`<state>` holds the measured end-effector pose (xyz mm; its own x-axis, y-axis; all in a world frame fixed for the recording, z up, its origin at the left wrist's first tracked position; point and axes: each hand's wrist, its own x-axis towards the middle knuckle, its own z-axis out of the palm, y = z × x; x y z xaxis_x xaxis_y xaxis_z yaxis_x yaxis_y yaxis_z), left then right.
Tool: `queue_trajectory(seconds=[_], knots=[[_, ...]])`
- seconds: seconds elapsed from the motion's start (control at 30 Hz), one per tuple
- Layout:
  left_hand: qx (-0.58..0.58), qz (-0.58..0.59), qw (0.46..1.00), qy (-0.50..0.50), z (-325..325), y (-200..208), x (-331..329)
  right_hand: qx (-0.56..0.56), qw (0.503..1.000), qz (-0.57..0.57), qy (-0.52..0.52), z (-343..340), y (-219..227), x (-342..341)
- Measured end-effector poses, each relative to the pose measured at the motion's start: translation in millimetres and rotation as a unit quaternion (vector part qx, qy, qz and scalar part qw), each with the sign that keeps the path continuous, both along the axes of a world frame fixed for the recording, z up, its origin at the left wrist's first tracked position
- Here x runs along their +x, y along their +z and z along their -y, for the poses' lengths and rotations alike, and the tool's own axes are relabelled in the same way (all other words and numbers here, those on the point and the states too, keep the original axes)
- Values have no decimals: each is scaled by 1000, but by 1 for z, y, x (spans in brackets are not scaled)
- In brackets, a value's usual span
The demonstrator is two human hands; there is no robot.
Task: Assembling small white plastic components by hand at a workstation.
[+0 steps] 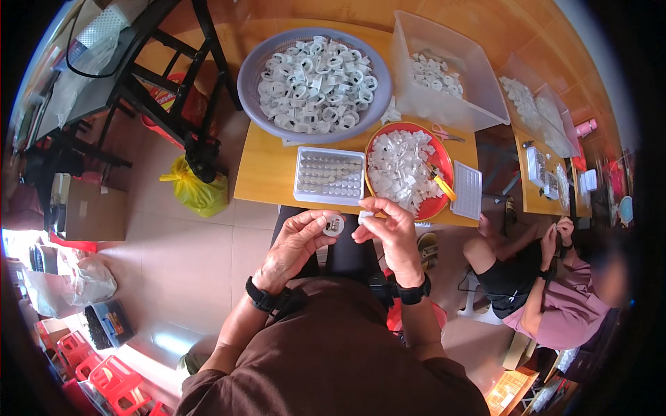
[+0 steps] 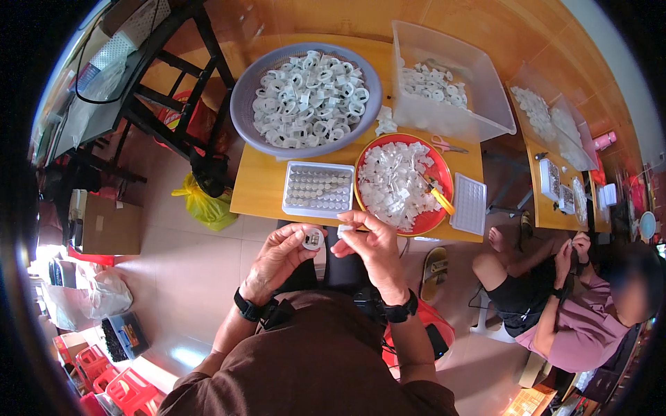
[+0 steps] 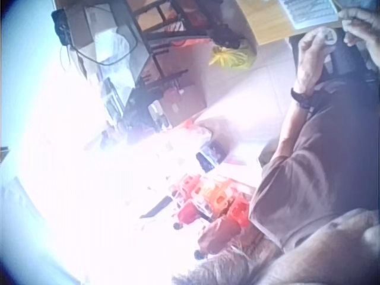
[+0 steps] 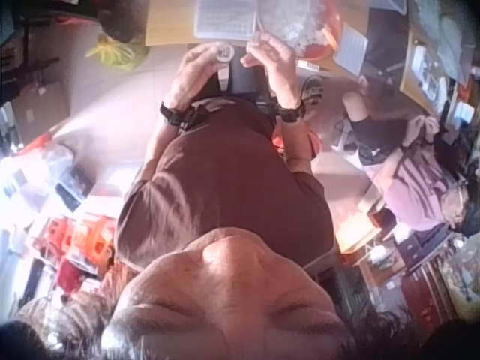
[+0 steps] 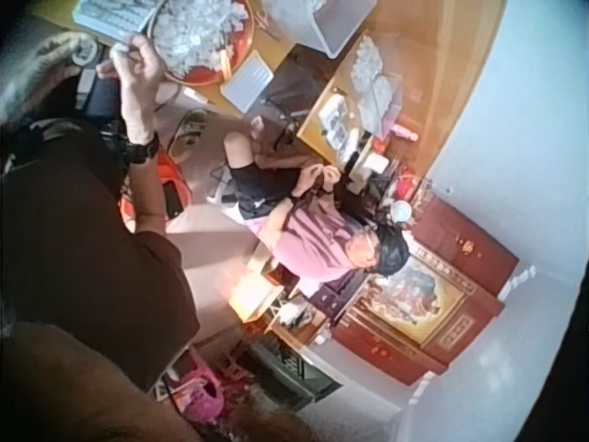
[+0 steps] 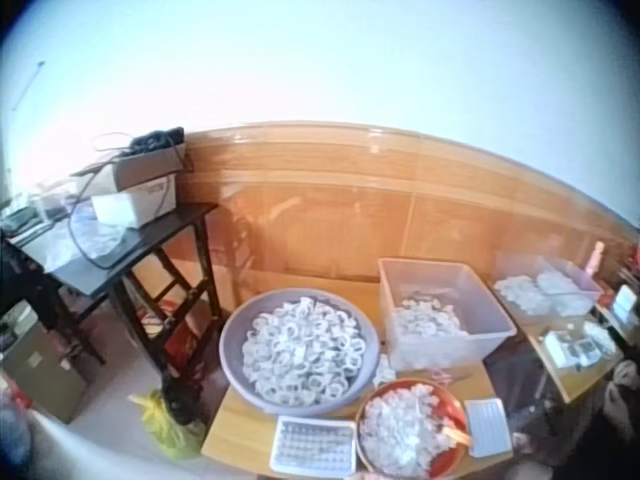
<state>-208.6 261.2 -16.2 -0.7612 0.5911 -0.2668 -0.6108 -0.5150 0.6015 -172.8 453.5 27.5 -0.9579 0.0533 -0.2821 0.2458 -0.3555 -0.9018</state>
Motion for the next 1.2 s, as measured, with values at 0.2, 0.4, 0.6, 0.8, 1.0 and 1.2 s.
queue_trajectory(seconds=[0.2, 0.4, 0.6, 0.8, 1.0, 1.2], knots=[[-10, -7, 1000, -4, 1, 2, 1, 45, 998, -30, 18, 5, -2, -1], [-11, 0, 1000, 11, 0, 1, 2, 96, 994, -40, 26, 3, 1, -1], [-21, 1, 1000, 9, 0, 5, 3, 95, 993, -52, 52, 0, 2, 0], [-15, -10, 1000, -3, 0, 5, 3, 197, 960, -170, 105, 10, 9, 0], [-30, -12, 999, -1, -1, 4, 5, 355, 896, -246, 106, 17, 20, -2], [-63, -15, 998, -13, 0, 9, 6, 357, 896, -251, 85, 20, 16, -2]])
